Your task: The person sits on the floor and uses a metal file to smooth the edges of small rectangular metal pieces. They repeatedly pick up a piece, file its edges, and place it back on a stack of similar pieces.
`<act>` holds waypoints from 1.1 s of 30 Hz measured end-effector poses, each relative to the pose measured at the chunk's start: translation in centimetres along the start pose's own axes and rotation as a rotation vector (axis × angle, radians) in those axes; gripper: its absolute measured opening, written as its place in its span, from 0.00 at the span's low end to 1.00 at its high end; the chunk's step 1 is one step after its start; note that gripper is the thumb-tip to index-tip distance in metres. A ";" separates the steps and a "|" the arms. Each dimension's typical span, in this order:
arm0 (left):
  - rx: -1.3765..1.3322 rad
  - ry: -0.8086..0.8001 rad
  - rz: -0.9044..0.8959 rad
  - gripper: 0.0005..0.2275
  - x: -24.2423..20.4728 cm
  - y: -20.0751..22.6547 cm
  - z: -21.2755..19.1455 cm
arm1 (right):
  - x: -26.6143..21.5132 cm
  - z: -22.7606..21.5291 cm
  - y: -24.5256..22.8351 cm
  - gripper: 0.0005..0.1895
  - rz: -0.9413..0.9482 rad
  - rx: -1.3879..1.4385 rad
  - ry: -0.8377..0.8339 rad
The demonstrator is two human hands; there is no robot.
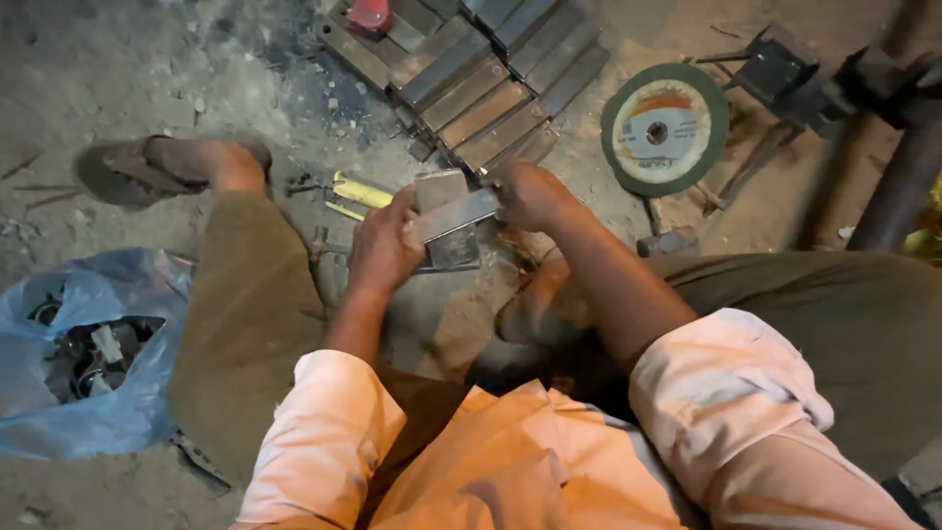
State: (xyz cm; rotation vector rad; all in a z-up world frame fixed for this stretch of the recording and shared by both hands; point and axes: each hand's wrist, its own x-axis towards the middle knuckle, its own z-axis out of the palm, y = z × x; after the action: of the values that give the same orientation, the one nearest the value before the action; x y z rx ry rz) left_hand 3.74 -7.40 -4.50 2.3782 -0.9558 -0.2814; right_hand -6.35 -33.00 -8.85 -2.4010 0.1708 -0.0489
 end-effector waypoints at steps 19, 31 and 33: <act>-0.093 0.012 -0.065 0.35 -0.1 0.1 -0.7 | 0.4 -1.3 -1.7 0.19 -0.067 -0.181 -0.114; -0.026 0.111 0.005 0.27 0.0 -2.2 2.5 | 0.4 0.3 -0.1 0.25 0.056 -0.184 -0.109; -0.007 0.101 0.056 0.30 -0.3 -3.1 2.5 | 0.9 1.6 0.4 0.23 0.029 -0.127 -0.067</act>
State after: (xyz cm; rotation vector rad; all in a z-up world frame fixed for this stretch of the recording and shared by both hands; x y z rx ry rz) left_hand 4.39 -6.40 -8.30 2.3312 -0.9705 -0.1415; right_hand -5.32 -32.34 -10.34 -2.5227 0.1828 0.0576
